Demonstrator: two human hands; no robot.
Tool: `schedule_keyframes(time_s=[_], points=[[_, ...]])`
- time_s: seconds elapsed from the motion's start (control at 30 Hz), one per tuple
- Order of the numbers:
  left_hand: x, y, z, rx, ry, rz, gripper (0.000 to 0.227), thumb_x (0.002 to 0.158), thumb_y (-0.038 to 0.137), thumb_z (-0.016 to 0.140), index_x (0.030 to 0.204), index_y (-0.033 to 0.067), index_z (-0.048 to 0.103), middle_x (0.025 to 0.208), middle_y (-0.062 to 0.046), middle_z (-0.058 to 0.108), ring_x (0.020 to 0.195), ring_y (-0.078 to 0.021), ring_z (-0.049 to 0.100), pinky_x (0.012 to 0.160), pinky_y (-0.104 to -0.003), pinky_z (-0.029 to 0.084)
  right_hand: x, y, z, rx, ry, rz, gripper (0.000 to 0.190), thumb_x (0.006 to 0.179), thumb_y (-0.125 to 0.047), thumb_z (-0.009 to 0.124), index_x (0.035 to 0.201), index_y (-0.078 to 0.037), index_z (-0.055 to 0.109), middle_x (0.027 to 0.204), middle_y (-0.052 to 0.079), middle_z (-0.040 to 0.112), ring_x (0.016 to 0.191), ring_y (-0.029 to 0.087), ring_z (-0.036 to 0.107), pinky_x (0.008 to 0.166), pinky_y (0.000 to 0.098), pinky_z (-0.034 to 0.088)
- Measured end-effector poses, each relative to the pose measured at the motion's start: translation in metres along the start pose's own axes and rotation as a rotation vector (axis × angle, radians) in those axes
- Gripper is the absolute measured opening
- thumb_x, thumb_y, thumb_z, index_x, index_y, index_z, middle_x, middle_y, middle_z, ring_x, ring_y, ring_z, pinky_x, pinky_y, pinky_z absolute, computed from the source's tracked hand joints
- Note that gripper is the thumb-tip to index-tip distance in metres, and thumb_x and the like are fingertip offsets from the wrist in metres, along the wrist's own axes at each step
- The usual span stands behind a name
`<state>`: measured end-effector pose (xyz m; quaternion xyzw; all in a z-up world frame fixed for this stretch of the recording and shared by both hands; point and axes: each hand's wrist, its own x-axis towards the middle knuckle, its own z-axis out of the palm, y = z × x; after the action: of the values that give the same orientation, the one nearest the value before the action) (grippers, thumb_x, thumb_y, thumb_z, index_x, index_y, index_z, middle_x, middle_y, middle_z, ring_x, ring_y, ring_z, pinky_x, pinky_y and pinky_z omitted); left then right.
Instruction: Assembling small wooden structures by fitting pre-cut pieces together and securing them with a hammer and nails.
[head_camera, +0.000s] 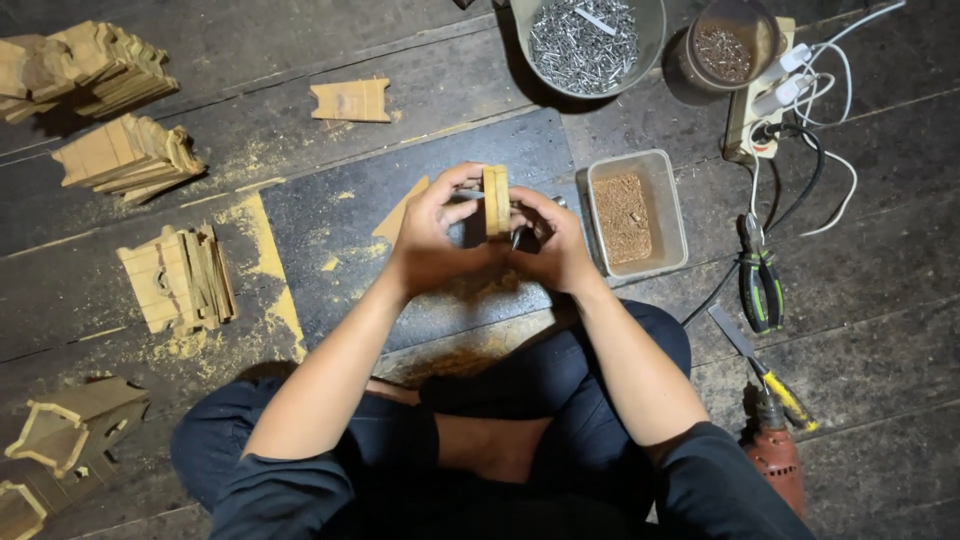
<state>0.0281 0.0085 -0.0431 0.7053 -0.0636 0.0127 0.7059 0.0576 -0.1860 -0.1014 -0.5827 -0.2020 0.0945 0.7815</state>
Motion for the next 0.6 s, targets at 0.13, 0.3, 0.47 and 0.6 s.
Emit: schedule_keyframes(time_s=[0.13,0.3,0.47,0.6], points=[[0.0,-0.039,-0.038,0.019,-0.046,0.038,0.096,0.067,0.04,0.099,0.145,0.0077,0.055,0.136,-0.016,0.063,0.131,-0.0283,0.053,0.114,-0.053,0.043,-0.003,0.012,-0.003,-0.045,0.008,-0.011,0.077,0.07,-0.001,0.096,0.138,0.002,0.061,0.12,0.013,0.07,0.1,0.016,0.067,0.088,0.0313,0.056],[-0.013,-0.058,-0.093,1.191,-0.179,-0.389,0.091,0.08,0.054,0.082,0.151,0.0064,0.051,0.153,-0.02,0.046,0.139,-0.0425,0.045,0.107,-0.058,0.046,-0.002,0.031,-0.028,-0.043,0.143,-0.021,0.082,0.065,0.005,0.097,0.137,0.003,0.059,0.12,0.015,0.07,0.106,0.021,0.068,0.086,0.0288,0.058],[-0.023,-0.167,-0.131,1.361,-0.12,-0.111,0.075,0.07,0.047,0.088,0.133,0.0113,0.068,0.118,-0.012,0.07,0.114,-0.0343,0.066,0.093,-0.046,0.056,-0.003,0.036,-0.025,-0.129,0.148,0.01,0.079,0.068,0.002,0.095,0.137,0.003,0.058,0.12,0.013,0.067,0.108,0.02,0.065,0.087,0.0295,0.058],[-0.023,-0.113,-0.163,1.228,-0.017,-0.085,0.06,0.06,0.047,0.093,0.106,0.013,0.074,0.092,-0.009,0.074,0.094,-0.0356,0.074,0.081,-0.048,0.06,-0.004,0.026,-0.028,-0.244,0.153,0.066,0.08,0.069,-0.007,0.095,0.138,0.002,0.056,0.12,0.007,0.062,0.107,0.016,0.062,0.088,0.0272,0.057]])
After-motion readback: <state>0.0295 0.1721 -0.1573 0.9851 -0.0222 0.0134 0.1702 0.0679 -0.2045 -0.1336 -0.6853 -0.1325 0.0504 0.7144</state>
